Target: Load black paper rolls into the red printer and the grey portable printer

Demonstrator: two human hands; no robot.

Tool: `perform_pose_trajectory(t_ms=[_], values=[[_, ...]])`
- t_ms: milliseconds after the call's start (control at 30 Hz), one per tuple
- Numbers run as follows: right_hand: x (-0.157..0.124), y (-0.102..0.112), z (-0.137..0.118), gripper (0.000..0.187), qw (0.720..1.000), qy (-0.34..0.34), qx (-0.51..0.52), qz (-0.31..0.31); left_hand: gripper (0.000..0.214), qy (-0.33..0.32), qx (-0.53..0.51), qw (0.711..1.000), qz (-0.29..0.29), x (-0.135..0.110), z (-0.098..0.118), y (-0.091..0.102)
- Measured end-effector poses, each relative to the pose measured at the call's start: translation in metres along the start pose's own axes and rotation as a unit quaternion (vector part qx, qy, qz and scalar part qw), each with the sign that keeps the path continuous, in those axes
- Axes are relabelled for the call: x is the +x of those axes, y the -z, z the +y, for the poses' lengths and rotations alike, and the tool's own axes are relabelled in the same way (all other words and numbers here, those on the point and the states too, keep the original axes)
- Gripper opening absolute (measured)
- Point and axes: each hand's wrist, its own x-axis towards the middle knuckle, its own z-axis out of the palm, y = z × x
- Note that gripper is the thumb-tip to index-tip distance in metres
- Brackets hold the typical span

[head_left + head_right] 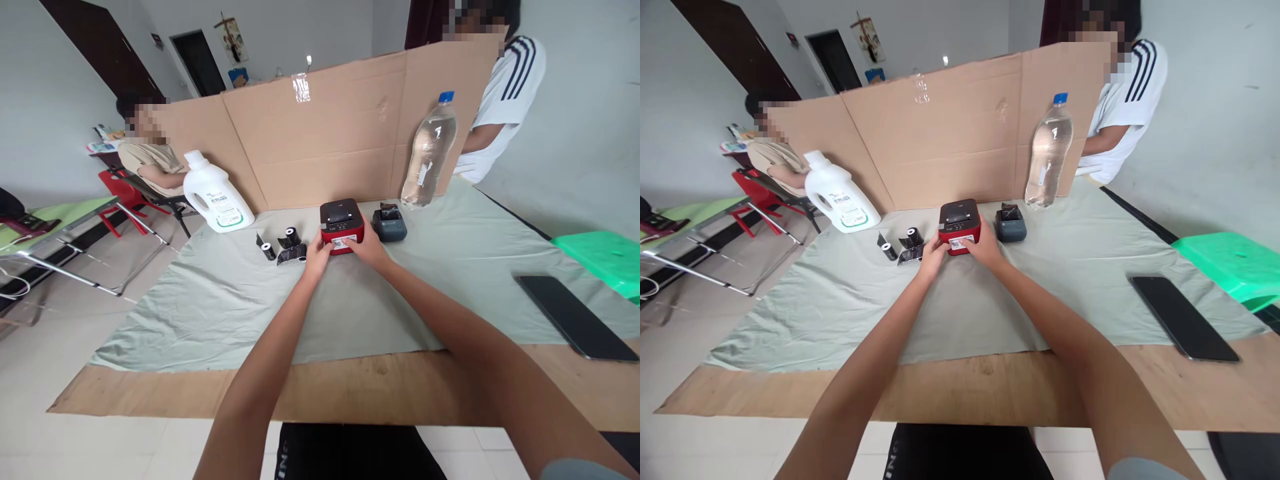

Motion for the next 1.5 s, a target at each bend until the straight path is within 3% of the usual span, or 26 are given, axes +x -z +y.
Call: perform_pose_trajectory(t_ms=[100, 300, 433, 633, 800, 900, 1267, 1500], values=[[-0.028, 0.014, -0.020, 0.087, 1.000, 0.028, -0.006, 0.000, 0.076, -0.025, -0.001, 1.000, -0.017, -0.039, 0.011, 0.005], [-0.120, 0.035, -0.057, 0.085, 0.999, 0.014, -0.024, 0.035, 0.069, -0.046, 0.101, 0.994, -0.024, -0.129, 0.024, 0.010], [-0.148, 0.034, -0.061, 0.082, 0.999, 0.000, -0.011, 0.039, 0.064, -0.062, 0.140, 0.988, -0.016, -0.154, 0.018, 0.014], [-0.152, 0.034, -0.048, 0.088, 1.000, -0.016, -0.014, 0.009, 0.072, -0.058, 0.216, 0.975, -0.016, -0.156, 0.010, 0.022], [-0.155, 0.035, -0.048, 0.088, 0.999, -0.008, -0.036, 0.017, 0.073, -0.157, 0.271, 0.949, 0.036, -0.152, 0.015, 0.022], [-0.156, 0.035, -0.047, 0.087, 0.999, 0.001, -0.037, 0.016, 0.068, -0.186, 0.276, 0.942, 0.030, -0.147, 0.016, 0.022], [-0.155, 0.034, -0.046, 0.091, 0.999, -0.011, -0.034, 0.014, 0.052, -0.161, 0.221, 0.962, 0.012, -0.131, 0.007, 0.025], [-0.153, 0.035, -0.046, 0.089, 0.999, -0.017, -0.032, 0.011, 0.056, -0.138, 0.186, 0.973, 0.009, -0.135, 0.011, 0.029]])
